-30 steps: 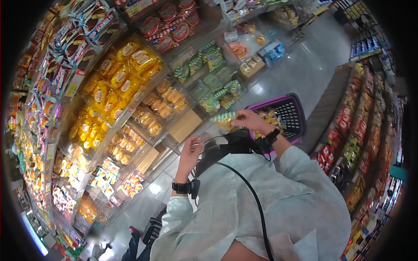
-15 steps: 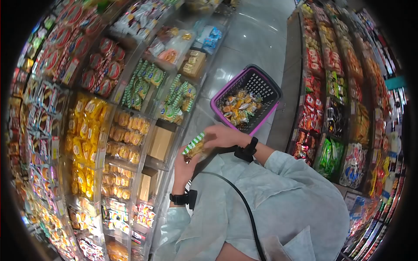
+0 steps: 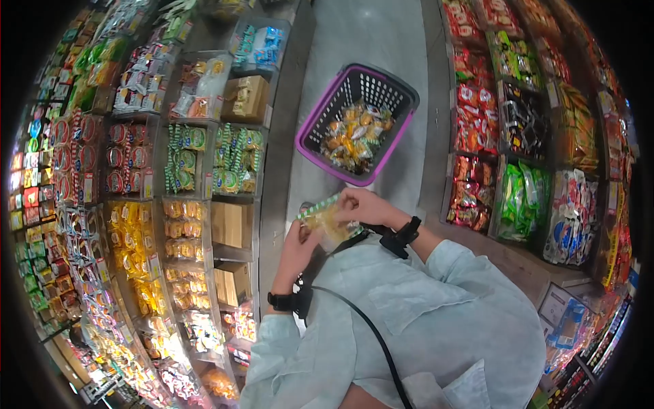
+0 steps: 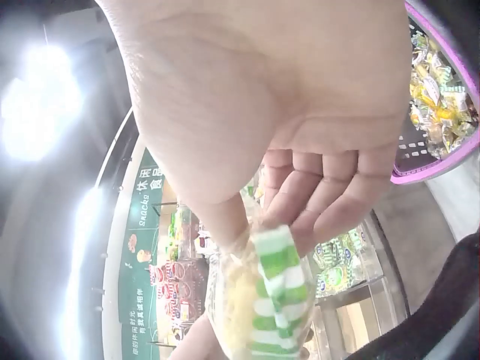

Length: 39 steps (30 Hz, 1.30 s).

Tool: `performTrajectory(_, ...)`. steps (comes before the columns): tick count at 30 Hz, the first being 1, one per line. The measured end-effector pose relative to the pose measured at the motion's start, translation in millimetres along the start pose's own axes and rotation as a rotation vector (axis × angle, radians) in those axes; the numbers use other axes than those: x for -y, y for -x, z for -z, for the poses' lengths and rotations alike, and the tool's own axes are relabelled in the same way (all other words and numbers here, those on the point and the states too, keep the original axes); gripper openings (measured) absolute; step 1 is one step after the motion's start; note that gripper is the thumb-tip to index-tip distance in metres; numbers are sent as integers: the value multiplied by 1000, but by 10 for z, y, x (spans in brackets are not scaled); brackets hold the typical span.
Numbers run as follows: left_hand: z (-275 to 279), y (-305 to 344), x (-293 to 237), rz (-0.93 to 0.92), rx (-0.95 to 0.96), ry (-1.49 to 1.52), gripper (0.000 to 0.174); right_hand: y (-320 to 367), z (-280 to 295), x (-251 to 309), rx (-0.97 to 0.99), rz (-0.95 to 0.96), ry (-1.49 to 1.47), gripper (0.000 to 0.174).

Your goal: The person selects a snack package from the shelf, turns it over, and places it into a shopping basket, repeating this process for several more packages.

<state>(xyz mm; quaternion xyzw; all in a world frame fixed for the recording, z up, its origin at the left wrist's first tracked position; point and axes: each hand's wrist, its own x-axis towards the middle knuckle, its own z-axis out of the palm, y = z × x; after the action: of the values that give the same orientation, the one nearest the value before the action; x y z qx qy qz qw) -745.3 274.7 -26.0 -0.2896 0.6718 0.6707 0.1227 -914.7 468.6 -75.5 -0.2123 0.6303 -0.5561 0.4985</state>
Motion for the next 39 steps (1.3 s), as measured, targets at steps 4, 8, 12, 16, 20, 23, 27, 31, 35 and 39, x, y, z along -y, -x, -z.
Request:
performTrajectory(4, -323, -103, -252, 123, 19, 93, 54, 201, 102, -267, -154, 5, -288, 31)
performTrajectory(8, -608, -201, -515, 56, -6, 228, 60, 347, 287, -177, -358, -59, -484, 28)
performTrajectory(12, -806, -326, -801, -194, 29, 298, 62, 368, 619, -3, -565, 107, -738, 24)
performTrajectory(16, -817, -387, -854, -216, 56, 341, 51, 391, 790, -2, -670, 184, -772, 25)
performTrajectory(20, -639, -355, -607, -109, 35, 234, 38, 512, 889, -312, -579, 64, -763, 24)
performTrajectory(23, -377, -180, -350, -11, -56, 208, 34, 582, 863, -476, -540, -96, -786, 23)
performTrajectory(27, 95, 122, -89, 100, -238, 261, 34, 508, 812, -681, -576, -197, -829, 21)
performTrajectory(31, 634, 226, 214, 178, -368, 325, 34, 351, 722, -641, -585, -221, -843, 18)
performTrajectory(35, 1191, -40, 1031, 222, -460, 280, 31, 233, 620, -449, -590, -214, -813, 16)
performTrajectory(39, 1809, -411, 2883, 432, -346, 232, 24, 308, 622, -427, -690, -202, -834, 15)
